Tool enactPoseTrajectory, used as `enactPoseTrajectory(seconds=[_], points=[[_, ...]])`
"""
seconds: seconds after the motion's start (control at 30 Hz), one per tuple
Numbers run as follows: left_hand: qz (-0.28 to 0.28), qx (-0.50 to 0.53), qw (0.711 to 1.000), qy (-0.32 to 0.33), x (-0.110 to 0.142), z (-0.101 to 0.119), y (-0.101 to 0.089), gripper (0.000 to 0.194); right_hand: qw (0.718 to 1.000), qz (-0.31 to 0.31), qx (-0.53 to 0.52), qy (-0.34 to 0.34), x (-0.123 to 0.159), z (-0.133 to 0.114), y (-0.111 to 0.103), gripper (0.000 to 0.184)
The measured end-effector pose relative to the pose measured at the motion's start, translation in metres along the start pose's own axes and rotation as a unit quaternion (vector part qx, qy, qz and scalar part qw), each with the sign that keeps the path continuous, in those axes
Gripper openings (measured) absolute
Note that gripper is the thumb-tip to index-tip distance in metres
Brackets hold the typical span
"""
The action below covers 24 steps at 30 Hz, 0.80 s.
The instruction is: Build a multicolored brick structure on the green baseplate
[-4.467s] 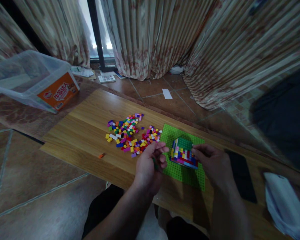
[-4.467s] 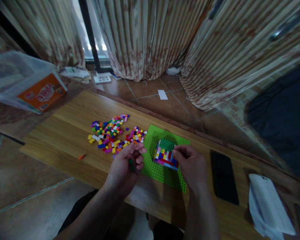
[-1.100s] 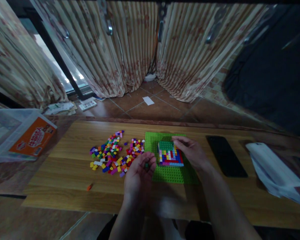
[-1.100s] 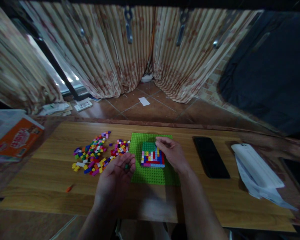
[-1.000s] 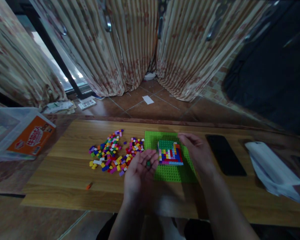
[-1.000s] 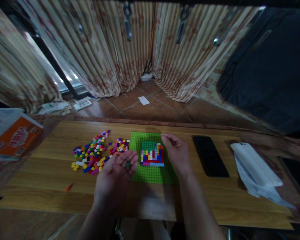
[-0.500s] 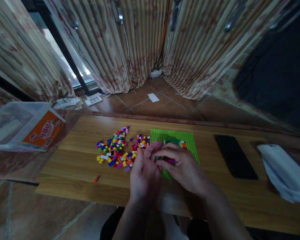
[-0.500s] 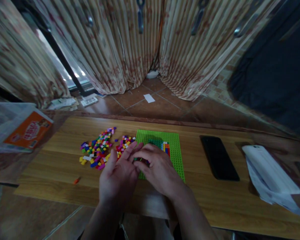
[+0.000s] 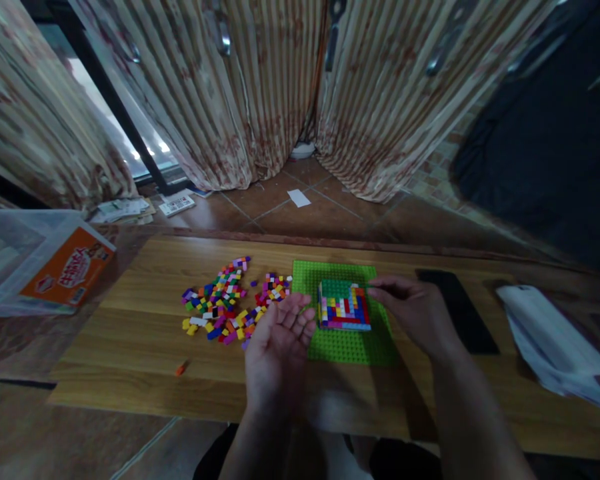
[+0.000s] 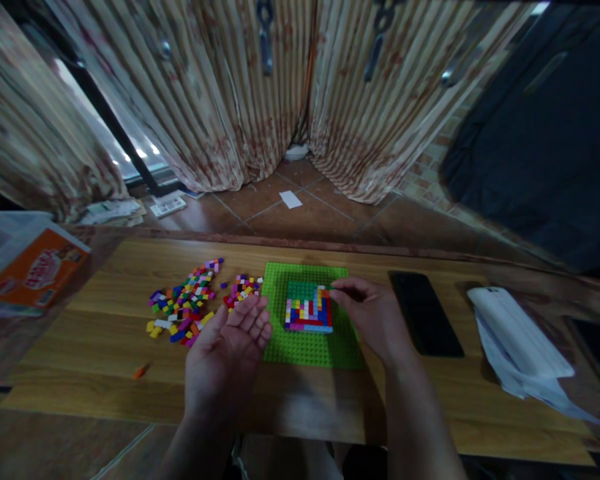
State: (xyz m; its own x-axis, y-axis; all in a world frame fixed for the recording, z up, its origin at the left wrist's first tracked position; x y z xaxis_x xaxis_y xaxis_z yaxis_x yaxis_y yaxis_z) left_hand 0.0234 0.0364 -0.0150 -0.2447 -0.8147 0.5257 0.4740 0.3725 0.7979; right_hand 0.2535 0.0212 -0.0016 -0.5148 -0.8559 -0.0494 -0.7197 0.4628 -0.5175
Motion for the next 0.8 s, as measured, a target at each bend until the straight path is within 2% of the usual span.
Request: enactPoseTrajectory(seconds=[0.1,0.2,0.37,0.8], points=[[0.009,0.002,1.000,-0.012,0.000,-0.002,0.000,0.030,0.999,-0.045,0.029,-0.010,0.000,0.002,0.017,0.019],[0.010,0.005,1.000,-0.015,0.000,-0.002,0.001,0.029,0.996,-0.046,0.072,-0.033,0.001,-0.003,0.025,0.016],[0.002,0.000,1.000,-0.015,0.000,-0.001,0.000,0.028,0.995,-0.032,0.091,-0.040,0.000,-0.006,0.026,0.016],[0.003,-0.014,1.000,-0.011,0.000,-0.001,-0.004,0.024,0.999,-0.022,0.028,-0.010,-0.003,0.004,0.027,0.025]])
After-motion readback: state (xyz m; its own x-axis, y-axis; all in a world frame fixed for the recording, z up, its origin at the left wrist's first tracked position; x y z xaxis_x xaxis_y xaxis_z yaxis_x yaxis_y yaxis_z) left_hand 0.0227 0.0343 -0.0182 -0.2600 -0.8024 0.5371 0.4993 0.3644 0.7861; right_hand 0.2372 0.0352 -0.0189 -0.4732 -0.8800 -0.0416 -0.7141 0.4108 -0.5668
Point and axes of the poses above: each hand's wrist, its own x-axis away from the middle knuckle, its own y-axis out of the palm, z = x × y, the point moved 6 cm from there along -x, towards the middle knuckle, and after that the axes turned 10 degrees about x, right-handed, at the moved point
